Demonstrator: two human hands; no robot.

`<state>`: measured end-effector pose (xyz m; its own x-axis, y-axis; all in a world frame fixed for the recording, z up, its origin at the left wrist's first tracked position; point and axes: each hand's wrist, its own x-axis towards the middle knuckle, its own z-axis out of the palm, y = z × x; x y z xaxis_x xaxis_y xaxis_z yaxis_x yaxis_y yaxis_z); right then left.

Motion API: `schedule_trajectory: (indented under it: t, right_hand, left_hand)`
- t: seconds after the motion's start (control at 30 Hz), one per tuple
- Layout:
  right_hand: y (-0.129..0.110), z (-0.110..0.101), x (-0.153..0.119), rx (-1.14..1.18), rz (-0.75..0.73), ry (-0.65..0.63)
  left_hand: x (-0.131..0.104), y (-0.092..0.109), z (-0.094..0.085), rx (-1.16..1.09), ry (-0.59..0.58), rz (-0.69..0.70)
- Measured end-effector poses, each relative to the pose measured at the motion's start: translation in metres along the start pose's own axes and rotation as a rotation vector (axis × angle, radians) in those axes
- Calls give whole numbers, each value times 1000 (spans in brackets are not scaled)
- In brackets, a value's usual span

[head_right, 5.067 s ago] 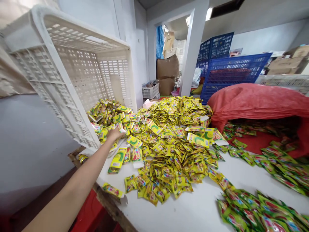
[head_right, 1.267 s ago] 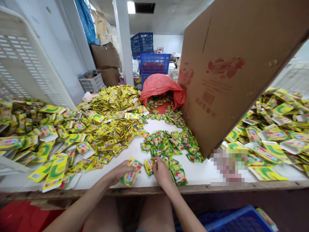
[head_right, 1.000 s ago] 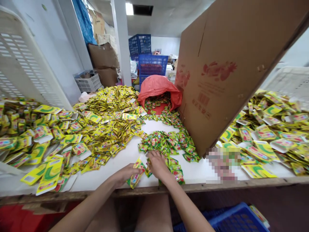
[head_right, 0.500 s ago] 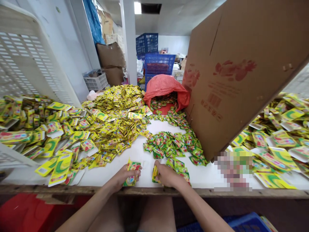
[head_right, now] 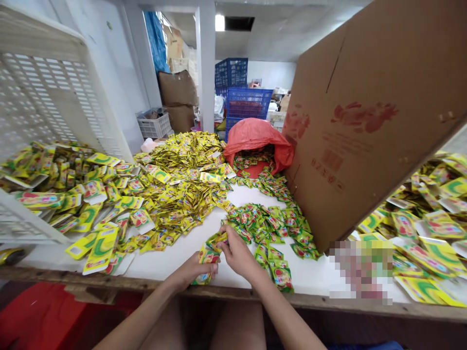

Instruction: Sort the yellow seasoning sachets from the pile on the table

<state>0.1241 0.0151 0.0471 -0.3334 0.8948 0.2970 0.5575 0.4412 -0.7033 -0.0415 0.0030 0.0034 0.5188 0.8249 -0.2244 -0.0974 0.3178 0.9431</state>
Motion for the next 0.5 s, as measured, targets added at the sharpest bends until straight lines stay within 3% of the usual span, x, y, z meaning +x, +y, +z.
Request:
schedule_trajectory:
  t: [0.23,0.37,0.5]
  right_hand:
    - [-27,-7,6,-429,-85,-177]
    - [-29,-7,9,-286,-74,-199]
    - [-23,0,10,-184,-34,-87]
  left_hand:
    - [5,-5,0,41,-10,10]
    - [4,-6,-2,41,2,17]
    - [0,-4,-4,32,-30,42]
